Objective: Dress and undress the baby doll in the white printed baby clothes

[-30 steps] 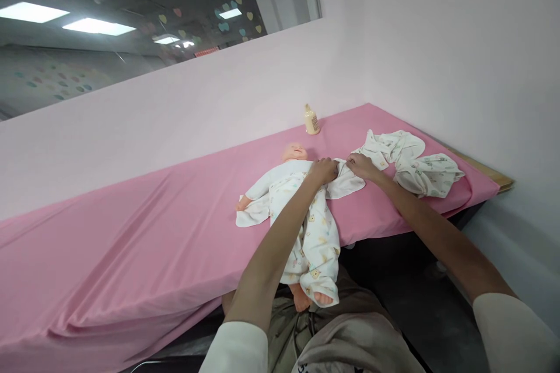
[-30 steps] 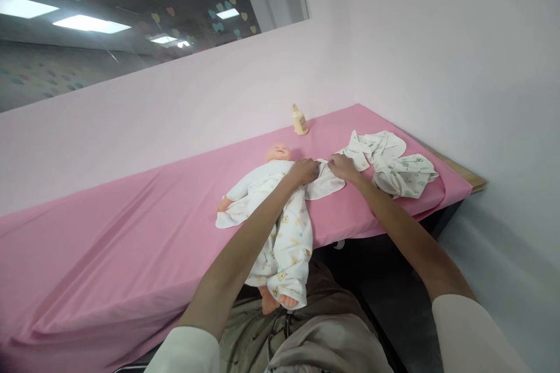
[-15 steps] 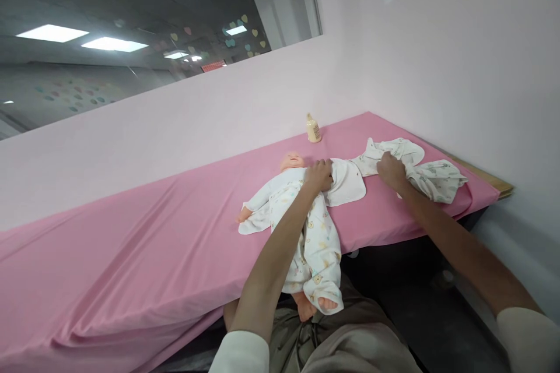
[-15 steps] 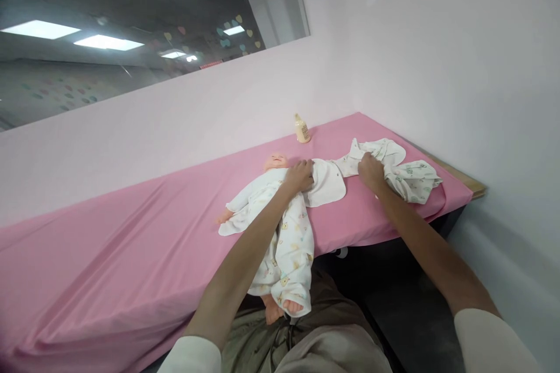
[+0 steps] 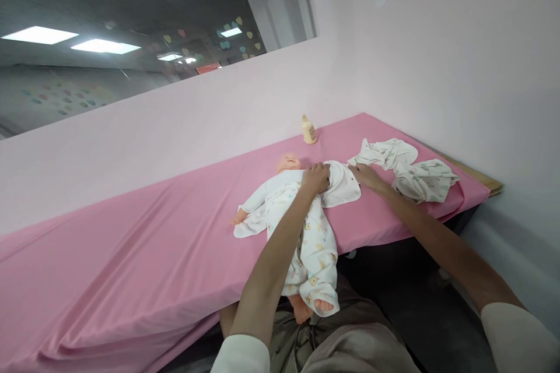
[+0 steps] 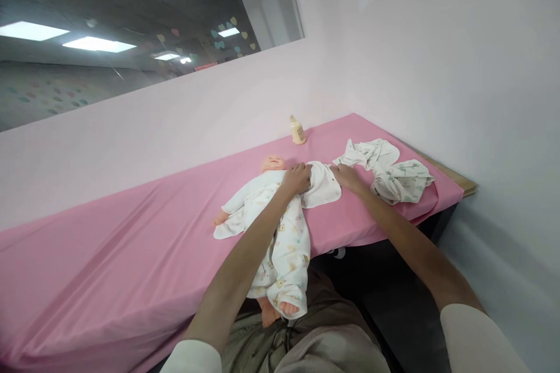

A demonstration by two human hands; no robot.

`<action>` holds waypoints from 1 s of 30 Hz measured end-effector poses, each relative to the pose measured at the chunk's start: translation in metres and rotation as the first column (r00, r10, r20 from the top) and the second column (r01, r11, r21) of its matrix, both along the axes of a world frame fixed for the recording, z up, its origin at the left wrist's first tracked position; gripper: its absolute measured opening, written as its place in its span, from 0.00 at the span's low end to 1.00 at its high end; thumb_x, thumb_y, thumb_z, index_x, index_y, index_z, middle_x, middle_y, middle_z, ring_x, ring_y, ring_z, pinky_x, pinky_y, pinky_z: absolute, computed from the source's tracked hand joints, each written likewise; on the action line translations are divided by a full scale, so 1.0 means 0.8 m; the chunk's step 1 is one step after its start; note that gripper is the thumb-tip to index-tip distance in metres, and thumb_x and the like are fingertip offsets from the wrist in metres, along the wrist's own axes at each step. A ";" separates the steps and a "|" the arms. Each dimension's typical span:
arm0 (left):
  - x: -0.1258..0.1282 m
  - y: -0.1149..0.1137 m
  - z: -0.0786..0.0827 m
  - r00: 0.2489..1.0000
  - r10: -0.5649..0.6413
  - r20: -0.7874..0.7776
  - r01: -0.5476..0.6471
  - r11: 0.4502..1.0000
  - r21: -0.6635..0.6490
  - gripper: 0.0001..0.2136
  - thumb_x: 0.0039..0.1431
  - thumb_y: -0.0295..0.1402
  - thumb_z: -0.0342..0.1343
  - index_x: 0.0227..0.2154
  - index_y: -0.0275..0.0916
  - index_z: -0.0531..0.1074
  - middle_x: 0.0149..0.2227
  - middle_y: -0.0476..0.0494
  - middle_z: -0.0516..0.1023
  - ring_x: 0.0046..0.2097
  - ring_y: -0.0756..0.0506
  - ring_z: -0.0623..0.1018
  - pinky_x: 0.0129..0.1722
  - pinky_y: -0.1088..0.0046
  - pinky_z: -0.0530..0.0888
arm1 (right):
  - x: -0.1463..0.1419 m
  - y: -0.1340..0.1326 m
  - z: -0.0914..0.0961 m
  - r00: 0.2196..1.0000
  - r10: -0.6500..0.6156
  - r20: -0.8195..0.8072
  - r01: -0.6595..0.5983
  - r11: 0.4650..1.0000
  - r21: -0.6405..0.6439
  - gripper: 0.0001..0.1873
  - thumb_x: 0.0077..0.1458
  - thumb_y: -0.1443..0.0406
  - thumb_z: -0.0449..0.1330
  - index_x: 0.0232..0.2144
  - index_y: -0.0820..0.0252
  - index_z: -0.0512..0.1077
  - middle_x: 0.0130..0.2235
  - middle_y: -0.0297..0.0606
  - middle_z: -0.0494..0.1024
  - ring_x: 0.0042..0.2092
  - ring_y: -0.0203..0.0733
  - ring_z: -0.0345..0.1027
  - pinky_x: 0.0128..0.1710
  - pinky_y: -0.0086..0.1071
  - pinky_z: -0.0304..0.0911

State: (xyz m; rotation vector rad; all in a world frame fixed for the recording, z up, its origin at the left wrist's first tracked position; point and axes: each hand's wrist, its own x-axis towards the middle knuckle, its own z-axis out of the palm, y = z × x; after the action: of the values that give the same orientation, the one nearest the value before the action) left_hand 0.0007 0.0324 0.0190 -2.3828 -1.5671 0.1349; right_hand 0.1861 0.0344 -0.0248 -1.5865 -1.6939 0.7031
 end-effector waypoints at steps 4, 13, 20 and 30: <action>0.001 0.003 0.002 0.998 -0.007 0.067 0.011 0.999 -0.052 0.18 0.58 0.26 0.47 0.52 0.31 0.66 0.50 0.32 0.73 0.53 0.38 0.72 0.51 0.62 0.67 | -0.001 0.002 -0.002 0.992 0.008 -0.130 -0.002 0.999 0.040 0.17 0.58 0.56 0.48 0.21 0.56 0.51 0.22 0.31 0.59 0.28 0.35 0.52 0.27 0.30 0.46; 0.004 0.010 0.003 0.966 -0.097 0.239 0.135 0.980 -0.148 0.13 0.56 0.25 0.45 0.37 0.41 0.73 0.42 0.42 0.79 0.42 0.44 0.77 0.41 0.70 0.70 | -0.005 0.009 -0.016 0.996 0.019 0.086 -0.044 0.954 0.297 0.12 0.55 0.65 0.46 0.20 0.56 0.53 0.24 0.33 0.65 0.28 0.38 0.56 0.30 0.31 0.47; 0.004 0.008 0.007 0.972 -0.090 0.218 0.130 0.976 -0.176 0.14 0.54 0.24 0.46 0.38 0.43 0.73 0.41 0.44 0.80 0.42 0.43 0.78 0.40 0.70 0.71 | -0.008 0.008 -0.011 0.990 -0.070 -0.121 0.102 0.953 0.286 0.13 0.56 0.62 0.47 0.21 0.56 0.54 0.24 0.32 0.66 0.30 0.38 0.57 0.30 0.31 0.50; 0.004 0.006 0.007 0.963 -0.055 0.264 0.089 0.989 -0.117 0.22 0.54 0.26 0.48 0.53 0.41 0.69 0.50 0.42 0.77 0.48 0.42 0.76 0.44 0.69 0.72 | 0.001 0.004 0.002 0.962 -0.244 -0.124 0.267 0.940 0.214 0.10 0.56 0.63 0.46 0.24 0.56 0.58 0.27 0.35 0.68 0.31 0.41 0.60 0.32 0.32 0.52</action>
State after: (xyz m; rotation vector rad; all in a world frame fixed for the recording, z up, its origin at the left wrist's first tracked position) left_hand 0.0037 0.0373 0.0250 -2.6441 -1.6228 -0.1011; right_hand 0.1872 0.0377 -0.0230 -1.5457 -1.4095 0.4281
